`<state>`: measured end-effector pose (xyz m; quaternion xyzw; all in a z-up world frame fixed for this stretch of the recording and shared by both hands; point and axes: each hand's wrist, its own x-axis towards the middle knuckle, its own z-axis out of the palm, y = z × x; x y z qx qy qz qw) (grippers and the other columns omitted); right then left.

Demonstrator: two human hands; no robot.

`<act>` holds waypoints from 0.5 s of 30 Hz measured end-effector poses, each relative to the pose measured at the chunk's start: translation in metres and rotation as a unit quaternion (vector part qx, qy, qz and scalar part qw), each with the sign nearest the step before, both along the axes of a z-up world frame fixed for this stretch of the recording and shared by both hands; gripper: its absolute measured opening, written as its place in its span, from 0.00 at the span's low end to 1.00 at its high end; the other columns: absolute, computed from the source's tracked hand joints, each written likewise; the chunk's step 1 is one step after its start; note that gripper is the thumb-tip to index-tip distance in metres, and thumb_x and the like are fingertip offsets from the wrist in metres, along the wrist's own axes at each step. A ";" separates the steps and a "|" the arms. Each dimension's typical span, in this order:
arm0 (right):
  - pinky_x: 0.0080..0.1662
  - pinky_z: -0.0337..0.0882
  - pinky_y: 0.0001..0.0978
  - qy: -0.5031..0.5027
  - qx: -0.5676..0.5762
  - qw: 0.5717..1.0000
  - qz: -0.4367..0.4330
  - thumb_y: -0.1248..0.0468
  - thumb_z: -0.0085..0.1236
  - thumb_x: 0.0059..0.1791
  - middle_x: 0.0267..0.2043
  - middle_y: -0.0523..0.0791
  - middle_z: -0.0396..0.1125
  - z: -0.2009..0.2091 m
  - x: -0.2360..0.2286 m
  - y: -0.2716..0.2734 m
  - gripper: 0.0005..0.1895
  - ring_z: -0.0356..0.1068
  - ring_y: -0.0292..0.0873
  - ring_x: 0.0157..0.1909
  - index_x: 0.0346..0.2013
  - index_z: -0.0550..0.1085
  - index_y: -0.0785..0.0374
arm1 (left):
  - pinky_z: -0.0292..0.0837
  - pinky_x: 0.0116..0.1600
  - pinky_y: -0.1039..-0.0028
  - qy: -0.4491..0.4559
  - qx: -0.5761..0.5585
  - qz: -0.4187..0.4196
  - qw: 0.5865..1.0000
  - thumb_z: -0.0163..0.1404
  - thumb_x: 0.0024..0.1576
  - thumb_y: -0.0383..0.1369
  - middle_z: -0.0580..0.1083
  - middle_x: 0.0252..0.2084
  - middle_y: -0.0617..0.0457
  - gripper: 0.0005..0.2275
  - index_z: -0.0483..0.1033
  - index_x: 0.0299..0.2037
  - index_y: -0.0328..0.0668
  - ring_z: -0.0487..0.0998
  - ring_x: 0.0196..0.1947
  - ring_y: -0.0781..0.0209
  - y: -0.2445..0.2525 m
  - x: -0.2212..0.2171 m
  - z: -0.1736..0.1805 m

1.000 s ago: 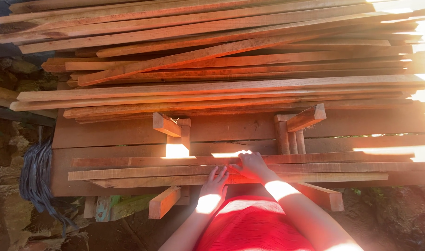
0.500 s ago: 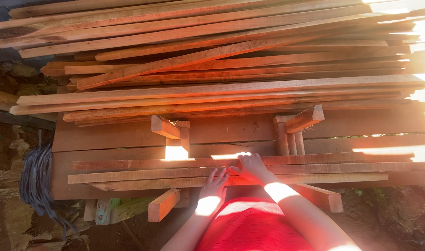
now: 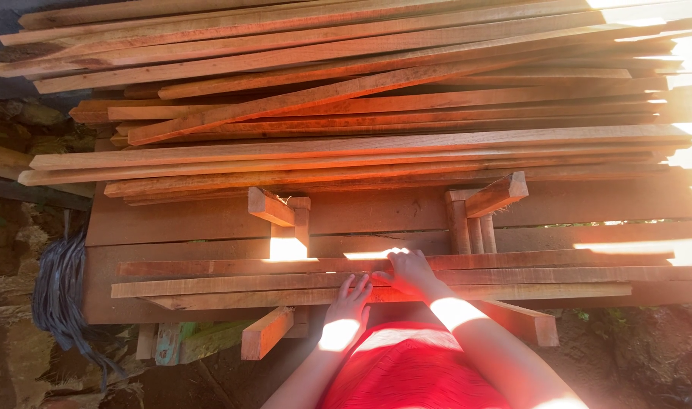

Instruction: The person stacks thin wooden slats by hand, picking them up and placing them onto a wooden deck and a wooden frame, then aligning them into neat piles.

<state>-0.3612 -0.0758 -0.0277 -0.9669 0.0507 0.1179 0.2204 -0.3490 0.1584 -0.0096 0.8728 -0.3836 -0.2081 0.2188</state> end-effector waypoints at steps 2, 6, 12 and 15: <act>0.49 0.65 0.49 -0.029 -0.011 1.000 0.003 0.38 0.59 0.46 0.42 0.49 0.72 0.000 0.000 0.000 0.30 0.71 0.52 0.47 0.44 0.73 0.62 | 0.65 0.66 0.55 -0.006 -0.004 -0.001 1.000 0.53 0.57 0.34 0.58 0.74 0.53 0.24 0.68 0.65 0.40 0.53 0.73 0.44 0.000 0.001 0.001; 0.53 0.65 0.50 -0.082 0.003 0.997 -0.001 0.41 0.64 0.44 0.38 0.49 0.73 0.004 0.000 0.002 0.28 0.72 0.52 0.45 0.43 0.71 0.61 | 0.66 0.66 0.57 0.006 -0.006 0.001 1.000 0.53 0.57 0.33 0.59 0.74 0.53 0.24 0.68 0.65 0.40 0.54 0.74 0.44 0.000 0.001 0.005; 0.53 0.66 0.48 -0.034 0.019 0.999 -0.014 0.42 0.65 0.44 0.34 0.49 0.74 0.018 0.007 0.001 0.27 0.74 0.53 0.43 0.41 0.70 0.60 | 0.66 0.65 0.55 0.004 -0.001 -0.001 1.000 0.53 0.57 0.33 0.58 0.74 0.53 0.24 0.68 0.64 0.40 0.53 0.73 0.44 -0.002 0.002 0.004; 0.49 0.68 0.45 -0.015 0.078 0.997 -0.020 0.45 0.65 0.45 0.36 0.46 0.75 0.027 0.014 -0.003 0.23 0.74 0.51 0.43 0.40 0.71 0.59 | 0.65 0.65 0.54 0.013 0.005 0.001 1.000 0.53 0.57 0.33 0.58 0.74 0.53 0.24 0.68 0.64 0.40 0.53 0.73 0.44 -0.001 0.004 0.008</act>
